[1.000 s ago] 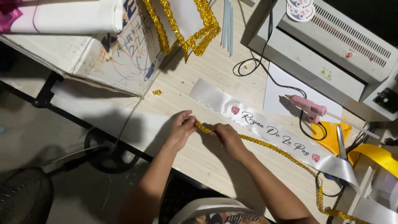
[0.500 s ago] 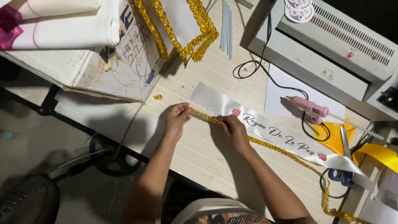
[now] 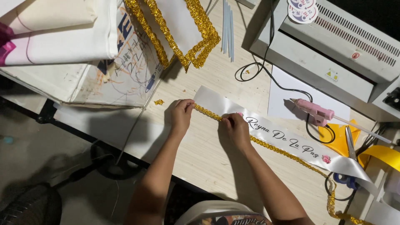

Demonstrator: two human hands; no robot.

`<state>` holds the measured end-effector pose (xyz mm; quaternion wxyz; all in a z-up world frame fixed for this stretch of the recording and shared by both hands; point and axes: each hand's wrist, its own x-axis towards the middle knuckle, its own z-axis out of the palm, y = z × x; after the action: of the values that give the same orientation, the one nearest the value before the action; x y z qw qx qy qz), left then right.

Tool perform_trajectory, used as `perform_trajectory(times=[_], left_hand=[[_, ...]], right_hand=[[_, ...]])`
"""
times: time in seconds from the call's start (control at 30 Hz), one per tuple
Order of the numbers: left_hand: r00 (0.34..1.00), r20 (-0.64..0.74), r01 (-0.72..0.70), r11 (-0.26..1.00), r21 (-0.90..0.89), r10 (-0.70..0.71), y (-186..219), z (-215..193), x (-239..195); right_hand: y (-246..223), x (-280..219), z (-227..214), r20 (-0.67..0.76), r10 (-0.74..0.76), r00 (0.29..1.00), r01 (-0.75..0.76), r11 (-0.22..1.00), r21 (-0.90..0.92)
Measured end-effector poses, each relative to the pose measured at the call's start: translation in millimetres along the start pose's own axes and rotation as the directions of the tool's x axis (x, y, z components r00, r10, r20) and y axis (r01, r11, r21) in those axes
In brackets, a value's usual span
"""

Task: The person decorates white sashes with printed text by attaching gold glittery trim. They use a hot glue gun to apply adhesive to the sashes and press the trim along the edges. The person handles multiple sashes, including ones labeled 'Reyna De La Paz' and 'Reyna Esperanza', and uses scissors to cut the trim.

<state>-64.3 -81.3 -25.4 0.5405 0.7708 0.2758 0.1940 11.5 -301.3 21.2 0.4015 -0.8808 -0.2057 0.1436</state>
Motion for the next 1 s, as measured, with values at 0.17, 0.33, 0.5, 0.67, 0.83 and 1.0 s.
perform_trajectory(times=[0.17, 0.33, 0.5, 0.67, 0.83, 1.0], left_hand=[[0.981, -0.069, -0.169, 0.973, 0.159, 0.181, -3, 1, 1], [0.945, -0.084, -0.271, 0.899, 0.345, 0.317, 8, -3, 2], [0.991, -0.080, -0.092, 0.984, 0.149, 0.105, 4, -1, 0], [0.912, -0.001, -0.356, 0.796, 0.490, 0.409, 18, -14, -15], [0.769, 0.256, -0.586, 0.485, 0.649, 0.586, 34, -18, -33], [0.750, 0.305, -0.631, 0.498, 0.594, 0.587, 30, -15, -35]], right_hand=[[1, 4, 2, 0.010, 0.037, 0.999, -0.037, 0.999, -0.005], [-7, 5, 4, 0.025, 0.075, 0.997, -0.072, 0.993, -0.090], [-11, 5, 4, 0.000, 0.019, 1.000, -0.019, 0.989, -0.146], [-13, 5, 4, 0.001, 0.043, 0.999, -0.042, 0.986, -0.161], [-14, 5, 5, 0.009, 0.084, 0.996, -0.081, 0.983, -0.164], [-11, 6, 5, 0.003, 0.038, 0.999, -0.037, 0.983, -0.178]])
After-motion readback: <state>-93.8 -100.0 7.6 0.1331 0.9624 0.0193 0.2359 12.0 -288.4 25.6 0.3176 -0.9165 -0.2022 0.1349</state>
